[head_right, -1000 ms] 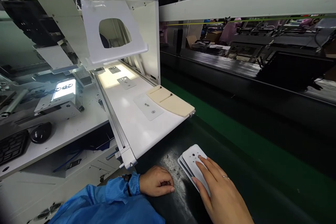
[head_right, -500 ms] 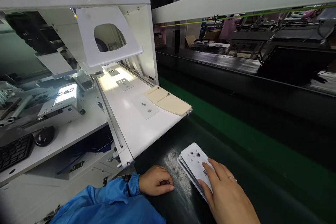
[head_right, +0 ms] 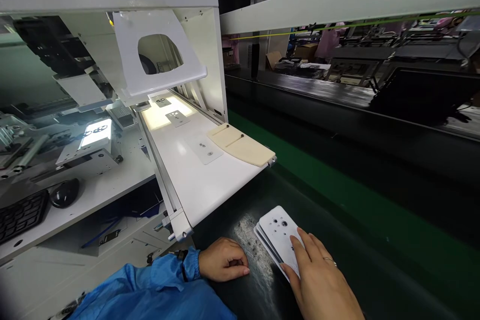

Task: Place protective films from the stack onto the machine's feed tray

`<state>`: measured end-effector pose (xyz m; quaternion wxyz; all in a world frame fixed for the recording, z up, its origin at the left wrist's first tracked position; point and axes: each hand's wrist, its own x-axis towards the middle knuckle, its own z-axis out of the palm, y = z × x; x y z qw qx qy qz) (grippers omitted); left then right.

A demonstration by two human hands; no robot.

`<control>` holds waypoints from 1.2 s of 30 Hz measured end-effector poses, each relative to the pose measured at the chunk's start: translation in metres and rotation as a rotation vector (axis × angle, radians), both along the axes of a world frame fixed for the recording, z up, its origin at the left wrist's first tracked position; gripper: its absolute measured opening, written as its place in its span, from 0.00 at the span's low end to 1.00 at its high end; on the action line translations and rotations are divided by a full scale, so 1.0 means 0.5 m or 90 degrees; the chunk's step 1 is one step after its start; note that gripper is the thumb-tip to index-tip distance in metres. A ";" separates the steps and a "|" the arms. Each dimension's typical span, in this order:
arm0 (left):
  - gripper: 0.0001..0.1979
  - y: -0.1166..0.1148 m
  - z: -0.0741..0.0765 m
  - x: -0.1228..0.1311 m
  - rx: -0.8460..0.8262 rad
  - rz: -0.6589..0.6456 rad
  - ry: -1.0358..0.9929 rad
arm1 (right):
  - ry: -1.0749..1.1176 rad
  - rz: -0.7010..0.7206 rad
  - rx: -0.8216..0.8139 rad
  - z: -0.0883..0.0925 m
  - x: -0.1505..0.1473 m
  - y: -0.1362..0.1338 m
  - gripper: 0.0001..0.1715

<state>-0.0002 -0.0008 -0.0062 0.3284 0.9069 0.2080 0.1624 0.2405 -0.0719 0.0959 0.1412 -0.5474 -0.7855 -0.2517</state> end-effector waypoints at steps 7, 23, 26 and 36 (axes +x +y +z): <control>0.08 0.001 -0.006 0.001 -0.001 -0.001 0.015 | 0.013 -0.024 -0.039 -0.023 0.015 -0.002 0.32; 0.10 0.000 -0.007 0.000 0.006 0.005 0.004 | 0.104 -0.181 -0.389 -0.030 0.009 0.011 0.26; 0.10 0.000 -0.008 0.000 0.005 0.003 -0.006 | 0.086 -0.207 -0.420 -0.021 0.004 0.016 0.24; 0.10 0.000 -0.005 0.000 0.002 -0.002 0.008 | 0.113 -0.192 -0.380 -0.025 0.004 0.018 0.20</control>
